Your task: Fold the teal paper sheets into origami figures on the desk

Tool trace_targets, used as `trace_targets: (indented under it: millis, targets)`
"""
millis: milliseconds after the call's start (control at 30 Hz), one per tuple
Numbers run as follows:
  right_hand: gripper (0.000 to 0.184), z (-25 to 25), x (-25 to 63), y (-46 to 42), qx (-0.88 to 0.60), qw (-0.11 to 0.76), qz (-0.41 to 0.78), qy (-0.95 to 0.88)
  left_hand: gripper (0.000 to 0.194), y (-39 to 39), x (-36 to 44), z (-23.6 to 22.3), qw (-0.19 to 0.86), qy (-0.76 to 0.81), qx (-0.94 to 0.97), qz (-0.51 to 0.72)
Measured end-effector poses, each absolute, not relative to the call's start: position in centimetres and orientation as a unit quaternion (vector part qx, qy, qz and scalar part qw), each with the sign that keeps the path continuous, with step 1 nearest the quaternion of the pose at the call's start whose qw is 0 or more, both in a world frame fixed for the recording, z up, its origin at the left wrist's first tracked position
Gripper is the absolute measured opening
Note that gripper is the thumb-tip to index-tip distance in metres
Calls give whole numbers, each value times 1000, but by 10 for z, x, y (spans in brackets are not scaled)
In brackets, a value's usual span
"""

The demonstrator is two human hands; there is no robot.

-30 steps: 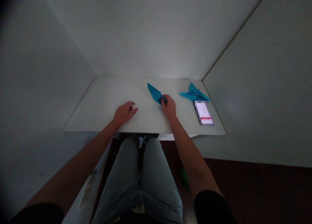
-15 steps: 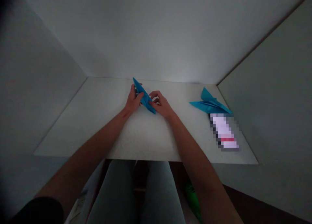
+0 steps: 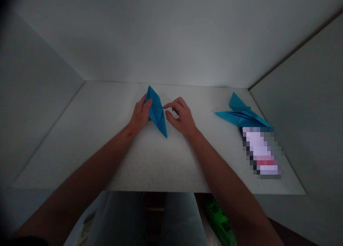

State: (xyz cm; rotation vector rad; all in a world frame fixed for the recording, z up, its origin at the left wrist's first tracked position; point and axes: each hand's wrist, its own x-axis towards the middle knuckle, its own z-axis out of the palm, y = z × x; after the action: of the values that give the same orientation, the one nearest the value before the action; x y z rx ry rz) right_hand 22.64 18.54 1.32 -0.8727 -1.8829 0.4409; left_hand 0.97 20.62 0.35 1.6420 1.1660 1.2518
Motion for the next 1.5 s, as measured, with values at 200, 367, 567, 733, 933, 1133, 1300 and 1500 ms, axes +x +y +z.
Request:
trace_targets:
  millis: [200,367,567,733,933,1133,1300,1500]
  targets:
    - [22,15,226,185,-358,454,167,-798,47,195,19,14,370,446,668,467]
    - [24,23,233,182,-392,503,110,-762,45,184,27,21,375,463,695,403]
    - [14,28,235,180,-359,482,106,-792,48,181,30,26,373,459,692,414]
    - [30,17,230,186,-380,451,148,-794,49,179,32,24,376,430,718,398]
    - [44,11,225,189,-431,477,253,-723,51,179,33,21,377,417,727,394]
    - [46,9,227,197,-408,531,390,-632,48,189,26,16,412,440,675,425]
    - [58,9,229,204,-397,532,471,-581,46,197,19,16,392,444,668,450]
    - [66,-7,240,221,-399,541,460,-579,36,199,21,12,427,439,666,425]
